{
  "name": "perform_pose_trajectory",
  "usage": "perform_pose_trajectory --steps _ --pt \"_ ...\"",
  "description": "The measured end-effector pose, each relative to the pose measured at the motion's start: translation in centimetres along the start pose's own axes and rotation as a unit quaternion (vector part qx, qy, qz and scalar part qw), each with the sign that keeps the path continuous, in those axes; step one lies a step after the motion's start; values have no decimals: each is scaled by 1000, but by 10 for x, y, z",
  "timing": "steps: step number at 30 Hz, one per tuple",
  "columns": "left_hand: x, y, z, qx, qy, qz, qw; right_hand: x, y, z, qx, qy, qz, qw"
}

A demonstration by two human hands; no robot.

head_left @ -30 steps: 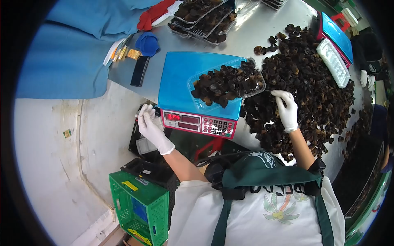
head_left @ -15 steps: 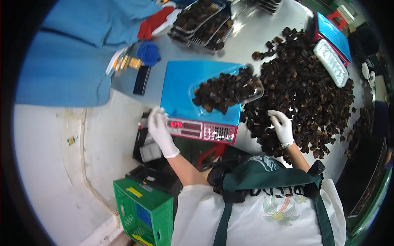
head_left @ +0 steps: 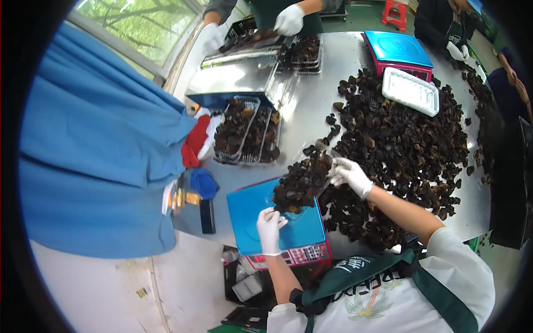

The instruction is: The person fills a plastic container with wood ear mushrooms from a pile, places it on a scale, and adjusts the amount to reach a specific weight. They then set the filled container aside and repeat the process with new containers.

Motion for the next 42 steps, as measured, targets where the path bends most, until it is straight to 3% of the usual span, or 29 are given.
perform_pose_trajectory --steps 4,8,10,11,14,15,17,18,21,23,24,25,27,28,29,30,31,34,37,38,39,41,42 --pt "56 36 60 -10 -69 13 997 67 -63 -27 11 -6 -49 999" --pt "136 46 121 -69 -123 -13 990 136 -117 -52 -32 10 -32 999" --pt "172 44 151 -81 -139 -46 986 182 -120 -74 -99 12 -14 995" --pt "188 40 163 -78 -134 -54 986 206 -117 -86 -35 11 15 999" --pt "222 44 195 -72 -112 -44 990 282 -104 -117 -18 6 0 1000" --pt "237 38 203 -76 -97 -48 991 333 -86 -138 -133 14 -39 990" --pt "257 40 219 -89 -91 -50 991 368 -82 -143 -219 49 -21 974" --pt "263 37 223 -94 -88 -55 990 380 -85 -142 -261 66 -9 963" --pt "276 34 230 -110 -86 -71 988 374 -99 -125 -215 84 10 973" --pt "260 45 229 -140 -70 -74 985 359 -93 -117 -19 65 57 996" --pt "252 51 226 -151 -53 -50 986 344 -99 -119 -47 57 16 997" --pt "240 66 229 -77 -70 28 994 327 -107 -120 -74 51 -24 996" --pt "199 92 243 32 -137 139 980 265 -133 -114 -307 31 -206 929" --pt "161 108 254 64 -182 168 967 204 -162 -107 -354 28 -212 910" --pt "121 121 263 94 -224 195 950 174 -171 -122 -394 57 -297 868" --pt "87 129 269 100 -253 207 940 130 -192 -129 -469 88 -379 792" --pt "62 126 272 98 -276 199 935 94 -212 -140 -511 115 -340 781" --pt "10 104 277 104 -318 164 928 4 -244 -190 -671 266 -427 545" --pt "-23 76 280 111 -333 155 923 -1 -223 -282 -721 282 -296 559" --pt "-32 68 282 111 -331 150 925 12 -208 -311 -754 224 -209 582" --pt "-40 61 283 107 -331 139 927 11 -206 -330 -651 253 -283 657" --pt "-58 53 283 94 -324 118 934 24 -194 -347 -657 233 -296 653" --pt "-64 51 282 88 -315 114 938 38 -188 -343 -764 189 -233 572"
Point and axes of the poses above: each hand's wrist, its own x-axis towards the middle knuckle, its own z-axis out of the palm, y = z × x, the point moved 9 cm from there along x, towards the middle knuckle, and after that the axes turned 3 degrees about x, right-handed, at the moved point
